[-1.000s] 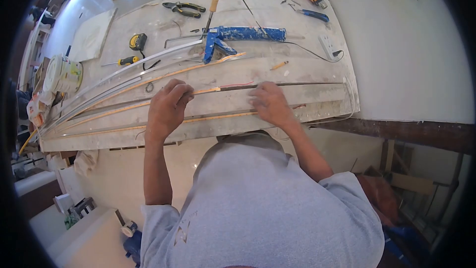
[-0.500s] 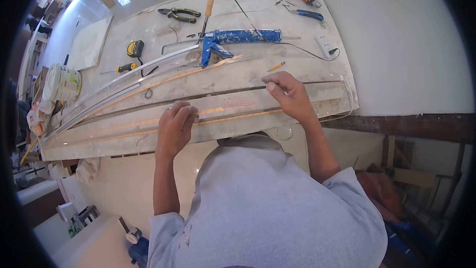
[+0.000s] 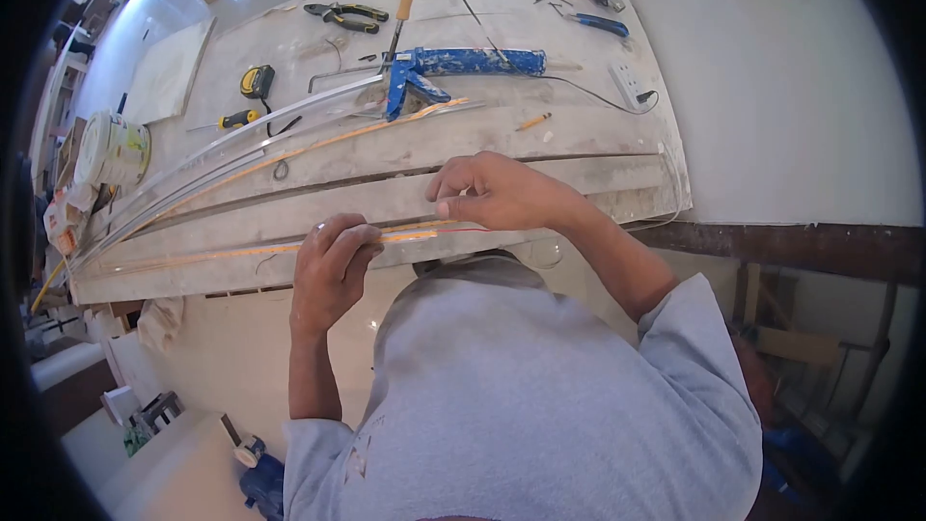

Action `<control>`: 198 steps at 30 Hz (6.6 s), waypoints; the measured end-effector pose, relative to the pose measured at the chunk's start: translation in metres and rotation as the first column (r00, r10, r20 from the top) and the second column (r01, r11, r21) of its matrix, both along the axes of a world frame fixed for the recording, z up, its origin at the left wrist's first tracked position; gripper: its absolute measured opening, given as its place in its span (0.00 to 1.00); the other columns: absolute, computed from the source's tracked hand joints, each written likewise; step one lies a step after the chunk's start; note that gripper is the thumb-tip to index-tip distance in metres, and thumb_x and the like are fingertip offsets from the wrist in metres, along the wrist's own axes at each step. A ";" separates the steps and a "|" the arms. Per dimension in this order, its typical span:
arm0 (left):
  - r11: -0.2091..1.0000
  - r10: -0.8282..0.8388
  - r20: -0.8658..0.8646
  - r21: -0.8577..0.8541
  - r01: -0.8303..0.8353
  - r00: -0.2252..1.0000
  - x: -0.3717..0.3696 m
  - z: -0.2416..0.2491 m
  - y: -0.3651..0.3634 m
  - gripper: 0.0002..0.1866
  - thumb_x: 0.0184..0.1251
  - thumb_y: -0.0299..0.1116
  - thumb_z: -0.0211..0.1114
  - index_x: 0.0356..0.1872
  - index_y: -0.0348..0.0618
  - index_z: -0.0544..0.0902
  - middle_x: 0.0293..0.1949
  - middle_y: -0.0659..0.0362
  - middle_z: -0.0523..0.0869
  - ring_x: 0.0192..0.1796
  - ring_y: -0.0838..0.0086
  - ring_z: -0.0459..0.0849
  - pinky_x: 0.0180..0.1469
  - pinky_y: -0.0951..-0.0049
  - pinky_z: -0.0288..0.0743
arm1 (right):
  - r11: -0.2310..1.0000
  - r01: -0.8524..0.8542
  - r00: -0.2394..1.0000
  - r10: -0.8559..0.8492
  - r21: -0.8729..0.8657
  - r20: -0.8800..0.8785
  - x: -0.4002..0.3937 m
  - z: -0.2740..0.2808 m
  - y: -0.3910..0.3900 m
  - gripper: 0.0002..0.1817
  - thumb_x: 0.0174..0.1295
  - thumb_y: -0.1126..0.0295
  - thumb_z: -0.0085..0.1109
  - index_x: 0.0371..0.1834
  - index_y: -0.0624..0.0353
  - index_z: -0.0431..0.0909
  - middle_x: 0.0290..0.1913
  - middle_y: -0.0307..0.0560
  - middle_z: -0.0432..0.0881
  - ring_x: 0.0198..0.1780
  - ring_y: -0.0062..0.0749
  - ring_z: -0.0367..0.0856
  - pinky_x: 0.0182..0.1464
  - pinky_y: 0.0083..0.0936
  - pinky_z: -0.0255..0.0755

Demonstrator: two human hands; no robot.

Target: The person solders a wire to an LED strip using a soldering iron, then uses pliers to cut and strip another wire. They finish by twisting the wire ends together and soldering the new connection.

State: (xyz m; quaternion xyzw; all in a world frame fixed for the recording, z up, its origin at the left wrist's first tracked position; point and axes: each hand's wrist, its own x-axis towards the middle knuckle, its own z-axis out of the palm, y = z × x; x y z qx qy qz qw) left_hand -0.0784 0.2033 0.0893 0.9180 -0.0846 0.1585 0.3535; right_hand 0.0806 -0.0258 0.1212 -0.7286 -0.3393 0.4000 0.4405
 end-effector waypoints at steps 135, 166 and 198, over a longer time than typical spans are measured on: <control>0.696 0.583 -0.266 -0.324 -0.640 0.768 -0.019 -0.121 -0.182 0.17 0.51 0.24 0.74 0.45 0.43 0.85 0.44 0.55 0.86 0.48 0.57 0.82 0.51 0.61 0.76 | 0.940 0.326 0.944 -0.317 0.104 -0.094 0.219 -0.087 0.059 0.34 0.70 0.54 0.61 0.63 0.79 0.70 0.58 0.62 0.78 0.56 0.42 0.83 0.59 0.30 0.77; 0.736 0.568 -0.329 -0.209 -0.644 0.755 -0.019 -0.083 -0.215 0.16 0.51 0.24 0.73 0.44 0.42 0.85 0.46 0.53 0.85 0.49 0.56 0.82 0.51 0.60 0.77 | 0.858 0.347 0.935 -0.347 0.379 -0.070 0.253 -0.087 0.119 0.20 0.61 0.57 0.70 0.49 0.60 0.82 0.39 0.38 0.85 0.42 0.23 0.82 0.44 0.24 0.75; 0.996 0.073 -0.105 -0.041 -0.078 0.992 0.210 -0.046 0.176 0.10 0.58 0.29 0.70 0.42 0.43 0.89 0.38 0.51 0.87 0.38 0.61 0.86 0.45 0.65 0.79 | 0.153 0.728 0.657 -0.432 0.668 -0.617 0.041 -0.019 -0.078 0.20 0.74 0.63 0.53 0.66 0.54 0.70 0.41 0.45 0.75 0.41 0.30 0.73 0.43 0.29 0.70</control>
